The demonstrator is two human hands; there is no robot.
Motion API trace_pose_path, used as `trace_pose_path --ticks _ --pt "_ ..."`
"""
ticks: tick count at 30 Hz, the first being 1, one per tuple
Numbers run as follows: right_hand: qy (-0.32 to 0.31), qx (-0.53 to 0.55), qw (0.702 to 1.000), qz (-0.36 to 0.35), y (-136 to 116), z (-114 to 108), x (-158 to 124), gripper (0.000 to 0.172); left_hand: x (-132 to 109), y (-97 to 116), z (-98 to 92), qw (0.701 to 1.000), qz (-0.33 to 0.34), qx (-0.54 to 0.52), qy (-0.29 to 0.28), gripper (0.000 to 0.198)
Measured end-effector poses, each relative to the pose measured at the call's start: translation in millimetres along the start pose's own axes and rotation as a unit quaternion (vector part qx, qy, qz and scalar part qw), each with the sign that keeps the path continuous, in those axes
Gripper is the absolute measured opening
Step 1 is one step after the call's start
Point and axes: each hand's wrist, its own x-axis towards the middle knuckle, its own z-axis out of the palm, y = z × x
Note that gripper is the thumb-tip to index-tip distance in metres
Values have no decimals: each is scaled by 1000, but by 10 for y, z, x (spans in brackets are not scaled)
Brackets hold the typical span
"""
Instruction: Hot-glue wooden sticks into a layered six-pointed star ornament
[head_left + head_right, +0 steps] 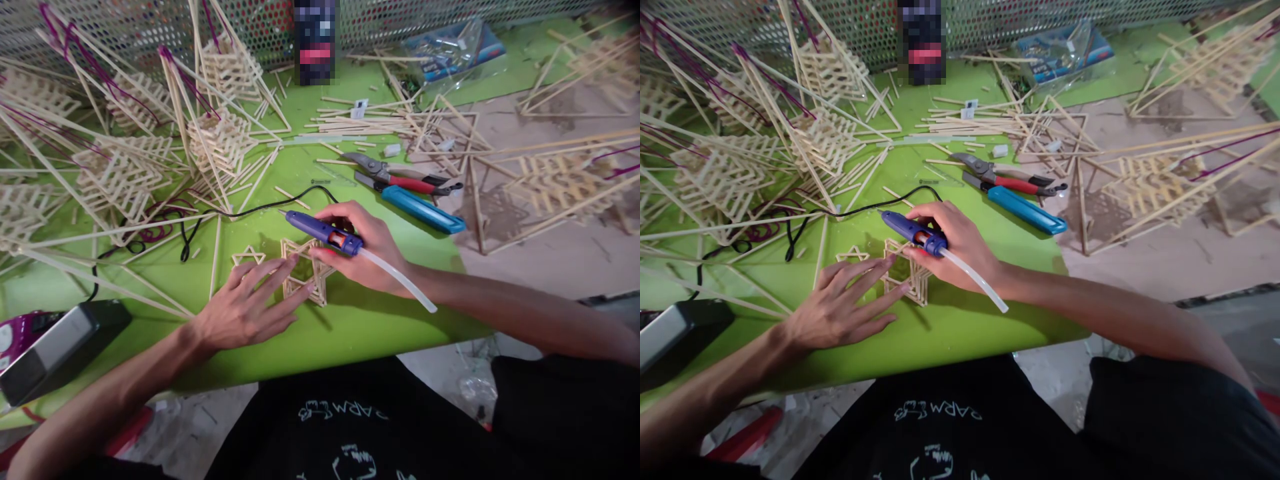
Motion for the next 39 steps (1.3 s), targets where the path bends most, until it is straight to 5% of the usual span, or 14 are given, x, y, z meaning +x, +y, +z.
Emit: trace_pose_path --ticks 8,13,16,20,23,31,39 --pt "14 -92 988 -122 57 -98 39 45 -14 2 -27 999 -17 24 26 62" --pt "23 -241 938 -250 181 -301 34 68 17 -37 -30 995 -57 28 76 62" --pt "0 -331 904 -272 266 -495 21 60 24 -59 -30 993 -71 27 89 63" --pt "-5 -394 886 -246 318 -660 14 50 24 -72 -46 992 -92 30 76 57" --pt "1 -381 902 -205 281 -656 14 57 27 -69 -55 992 -111 20 57 55" --pt "9 -129 991 -43 89 -406 -108 63 34 -43 -7 984 -173 -27 21 58" --pt "-43 40 991 116 -32 -212 -263 60 37 -17 18 978 -201 -61 3 53"
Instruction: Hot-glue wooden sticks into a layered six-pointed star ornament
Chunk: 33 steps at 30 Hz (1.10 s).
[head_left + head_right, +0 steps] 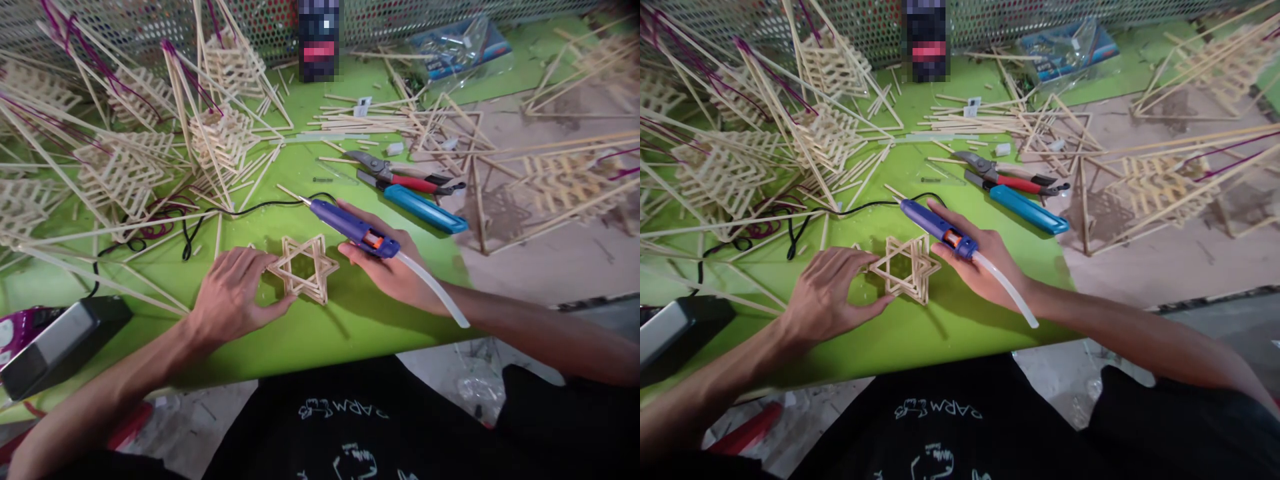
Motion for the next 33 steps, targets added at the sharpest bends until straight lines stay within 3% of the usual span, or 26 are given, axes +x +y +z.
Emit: trace_pose_path --ticks 13,22,33 --pt "-14 104 994 20 53 130 -90 80 55 -86 -107 987 -39 -151 -32 49" --pt "-29 87 996 -2 76 162 -106 79 38 -129 -50 988 -42 -146 -6 24" --pt "-35 94 995 3 101 174 -98 75 44 -120 -37 988 -41 -150 9 16"
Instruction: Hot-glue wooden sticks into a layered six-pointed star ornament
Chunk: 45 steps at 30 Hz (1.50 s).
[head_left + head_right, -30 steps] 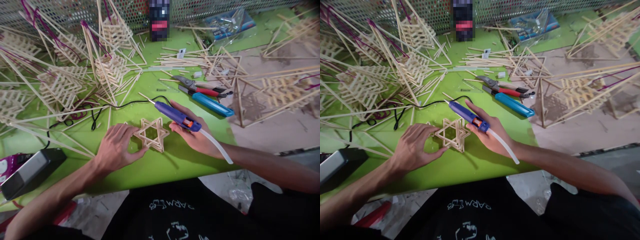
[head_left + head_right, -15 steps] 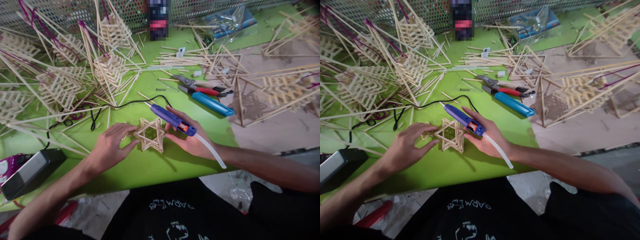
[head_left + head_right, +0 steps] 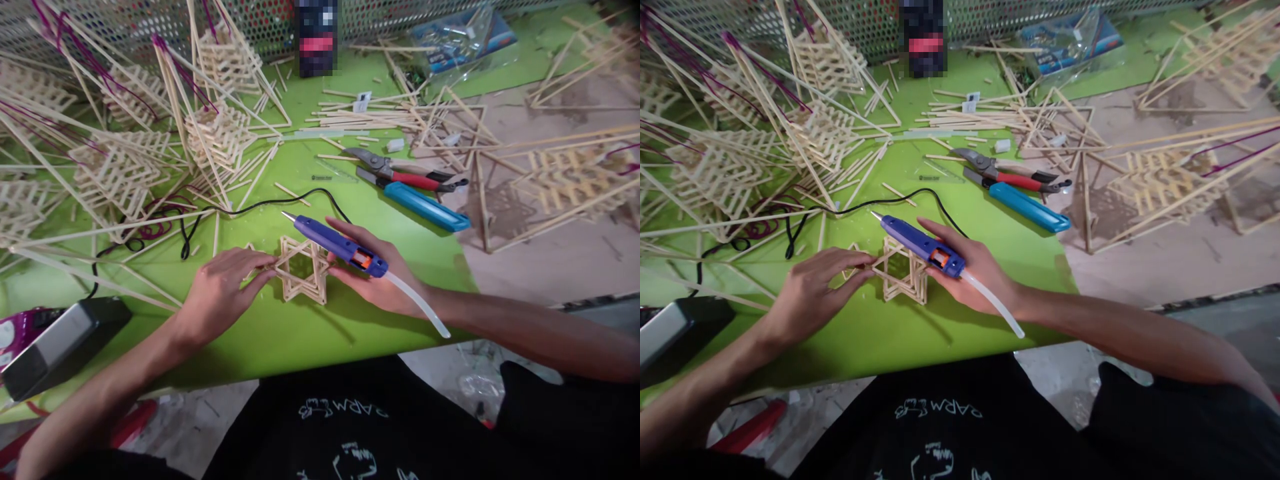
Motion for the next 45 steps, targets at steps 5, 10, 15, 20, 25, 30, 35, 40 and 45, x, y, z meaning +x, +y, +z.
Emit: trace_pose_path --ticks 5,10,15,20,25,30,35,40,45 --pt "2 4 1000 -8 11 16 13 74 0 -3 -8 1000 0 -1 2 16" --pt "5 3 1000 -7 5 25 21 71 10 13 -13 1000 -2 -1 5 14" --pt "9 0 1000 -5 -10 27 18 70 11 26 -5 1000 -3 2 10 13" --pt "5 -3 1000 -11 1 27 17 70 4 22 -8 1000 -7 2 6 13" --pt "6 -8 1000 -11 1 25 22 69 2 16 -1 1000 -5 2 7 14" --pt "7 -6 1000 -19 9 27 28 69 -3 16 0 1000 -7 5 9 14" --pt "7 -9 1000 -18 11 30 25 67 -6 19 -2 1000 -3 5 8 14" --pt "8 -7 1000 -13 5 31 21 67 -4 10 10 1000 -3 2 8 14" --pt "4 -8 1000 -13 0 20 26 68 -7 6 12 1000 -8 2 5 15"
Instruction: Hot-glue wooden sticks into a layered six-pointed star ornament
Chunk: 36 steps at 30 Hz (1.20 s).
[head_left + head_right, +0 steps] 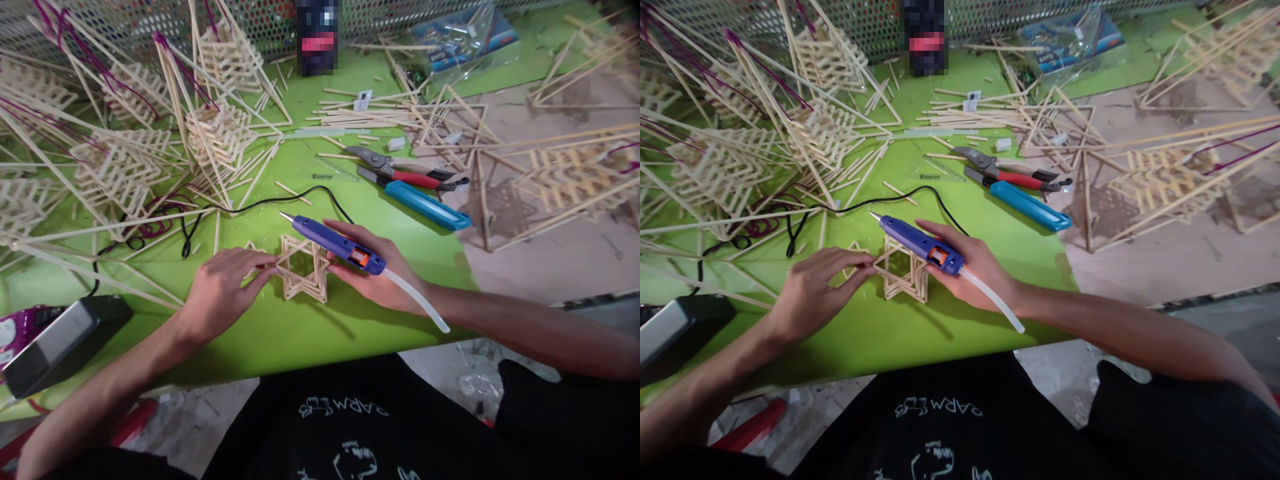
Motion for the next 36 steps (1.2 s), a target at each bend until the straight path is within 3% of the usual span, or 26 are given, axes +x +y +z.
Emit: trace_pose_path --ticks 26,36 --pt "6 -14 1000 24 -14 -33 22 67 -16 -40 2 1000 1 8 -17 23" --pt "55 -2 997 46 31 -62 128 67 -60 67 -3 997 -45 -51 -47 58"
